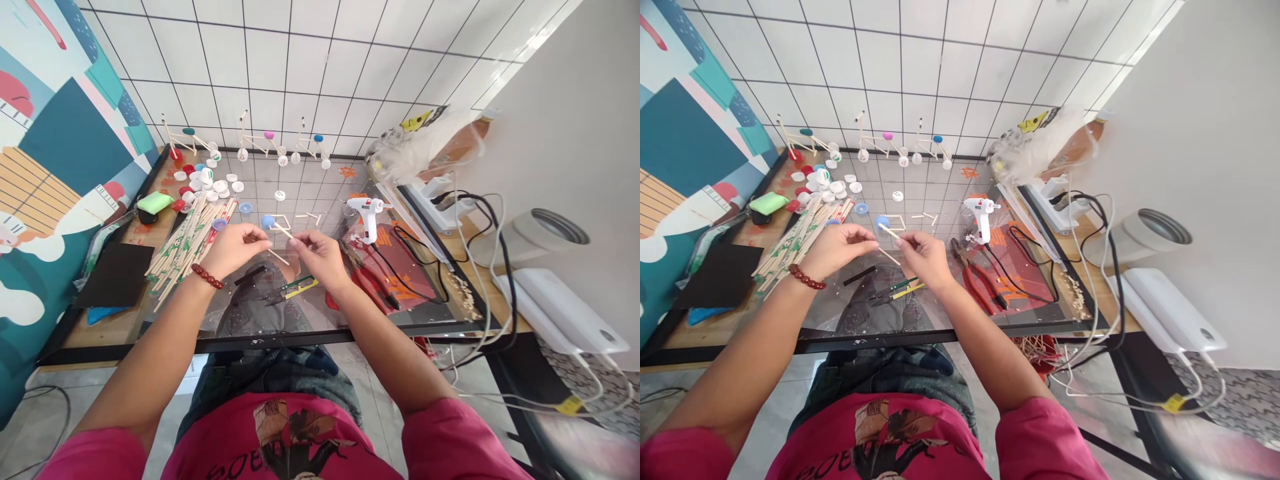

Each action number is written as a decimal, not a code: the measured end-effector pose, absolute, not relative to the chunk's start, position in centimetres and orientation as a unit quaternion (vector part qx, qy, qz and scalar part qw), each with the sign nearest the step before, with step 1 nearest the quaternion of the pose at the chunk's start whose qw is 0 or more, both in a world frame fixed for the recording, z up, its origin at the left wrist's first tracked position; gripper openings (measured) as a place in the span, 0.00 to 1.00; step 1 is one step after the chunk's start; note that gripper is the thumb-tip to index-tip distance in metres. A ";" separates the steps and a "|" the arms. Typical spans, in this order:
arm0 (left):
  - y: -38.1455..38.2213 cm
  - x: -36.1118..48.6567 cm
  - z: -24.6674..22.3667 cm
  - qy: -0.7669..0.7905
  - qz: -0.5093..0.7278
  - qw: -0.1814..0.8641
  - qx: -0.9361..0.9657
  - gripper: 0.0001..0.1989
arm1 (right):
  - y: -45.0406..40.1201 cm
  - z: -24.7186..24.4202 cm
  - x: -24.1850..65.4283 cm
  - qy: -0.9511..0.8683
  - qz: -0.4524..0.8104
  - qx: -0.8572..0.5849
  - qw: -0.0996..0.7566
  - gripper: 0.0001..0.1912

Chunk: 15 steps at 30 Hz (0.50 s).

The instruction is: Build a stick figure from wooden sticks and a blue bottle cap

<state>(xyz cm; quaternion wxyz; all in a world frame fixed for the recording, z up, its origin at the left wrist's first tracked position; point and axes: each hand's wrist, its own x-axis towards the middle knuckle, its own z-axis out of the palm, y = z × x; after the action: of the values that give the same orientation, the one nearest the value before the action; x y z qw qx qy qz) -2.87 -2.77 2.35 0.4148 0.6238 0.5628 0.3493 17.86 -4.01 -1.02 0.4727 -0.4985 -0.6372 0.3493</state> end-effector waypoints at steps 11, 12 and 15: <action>-2.8 -4.0 2.6 0.590 0.040 0.260 0.763 0.08 | -3.6 -1.1 18.3 -0.644 0.282 -0.526 0.478 0.09; -3.0 -3.7 2.5 0.577 0.036 0.267 0.771 0.06 | -3.8 -1.1 18.2 -0.652 0.277 -0.521 0.476 0.08; -3.2 -3.4 2.4 0.541 0.039 0.279 0.793 0.02 | -3.9 -1.2 17.8 -0.666 0.272 -0.513 0.468 0.08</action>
<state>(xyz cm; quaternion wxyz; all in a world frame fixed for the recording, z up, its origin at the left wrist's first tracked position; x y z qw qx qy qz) -3.36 -3.18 2.37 0.2787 0.7927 0.5407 0.0395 17.80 -3.94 -1.15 0.4681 -0.5126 -0.6664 0.2720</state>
